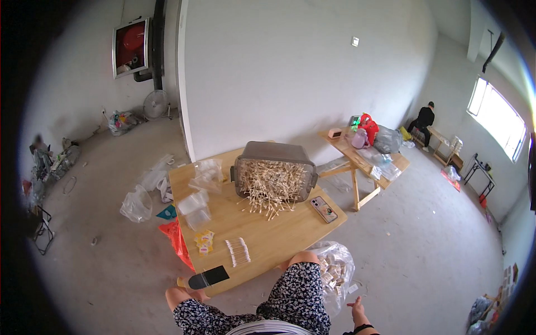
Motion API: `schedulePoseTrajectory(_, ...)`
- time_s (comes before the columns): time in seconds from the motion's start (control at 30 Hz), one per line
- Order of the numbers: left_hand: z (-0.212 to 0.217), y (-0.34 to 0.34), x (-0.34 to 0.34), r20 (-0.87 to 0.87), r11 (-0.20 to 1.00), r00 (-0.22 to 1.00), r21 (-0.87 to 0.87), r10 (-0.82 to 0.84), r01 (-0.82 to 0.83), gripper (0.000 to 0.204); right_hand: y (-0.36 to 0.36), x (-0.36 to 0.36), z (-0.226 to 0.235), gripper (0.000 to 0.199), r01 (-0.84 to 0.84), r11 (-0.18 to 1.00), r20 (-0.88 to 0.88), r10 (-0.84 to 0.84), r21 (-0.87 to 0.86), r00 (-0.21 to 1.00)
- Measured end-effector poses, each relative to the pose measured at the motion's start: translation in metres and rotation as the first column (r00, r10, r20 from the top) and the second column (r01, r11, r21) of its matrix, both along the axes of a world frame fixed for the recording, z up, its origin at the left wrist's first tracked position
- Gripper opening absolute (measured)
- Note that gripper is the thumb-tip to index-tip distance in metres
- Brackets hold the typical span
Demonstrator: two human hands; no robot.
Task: Sorting and organizing cotton swabs on a table into groups and placing some in a plastic bag.
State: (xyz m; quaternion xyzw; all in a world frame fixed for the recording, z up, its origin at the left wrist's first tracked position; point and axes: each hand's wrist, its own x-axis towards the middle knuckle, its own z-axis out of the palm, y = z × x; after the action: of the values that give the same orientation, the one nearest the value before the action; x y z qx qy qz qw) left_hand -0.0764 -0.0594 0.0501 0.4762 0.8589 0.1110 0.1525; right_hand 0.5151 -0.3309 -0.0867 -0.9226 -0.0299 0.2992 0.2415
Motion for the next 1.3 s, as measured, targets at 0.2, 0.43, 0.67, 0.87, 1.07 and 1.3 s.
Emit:
schedulePoseTrajectory(0.2, -0.008, -0.004, -0.008, 0.051, 0.994, 0.994, 0.036, 0.1, -0.102, 0.02, 0.007, -0.007, -0.004, 0.09, -0.072, 0.997, 0.02, 0.072, 0.014, 0.997)
schedulePoseTrajectory(0.43, 0.088, -0.018, 0.046, 0.057, 0.997, 0.998, -0.063, 0.039, -0.035, 0.024, -0.003, -0.006, -0.004, 0.091, -0.074, 0.997, 0.028, 0.074, 0.003, 0.997)
schedulePoseTrajectory(0.67, 0.119, -0.021, 0.073, -0.134, 0.975, 0.982, -0.196, -0.135, 0.107, 0.028, 0.0, -0.011, -0.01, 0.091, -0.062, 0.998, 0.03, 0.062, 0.0, 0.998)
schedulePoseTrajectory(0.87, 0.071, -0.015, 0.038, -0.021, 0.993, 0.998, -0.104, 0.06, -0.062, 0.028, 0.001, -0.015, -0.009, 0.091, -0.129, 0.992, 0.036, 0.128, 0.014, 0.991)
schedulePoseTrajectory(1.07, 0.091, -0.018, 0.037, 0.03, 0.988, 0.999, -0.152, -0.021, 0.025, 0.028, 0.001, -0.015, -0.013, 0.092, -0.121, 0.993, 0.019, 0.121, -0.002, 0.993)
schedulePoseTrajectory(1.3, 0.082, -0.019, 0.035, 0.091, 0.993, 0.992, -0.093, 0.084, -0.075, 0.027, 0.006, -0.016, -0.012, 0.092, -0.112, 0.994, 0.016, 0.112, -0.007, 0.994)
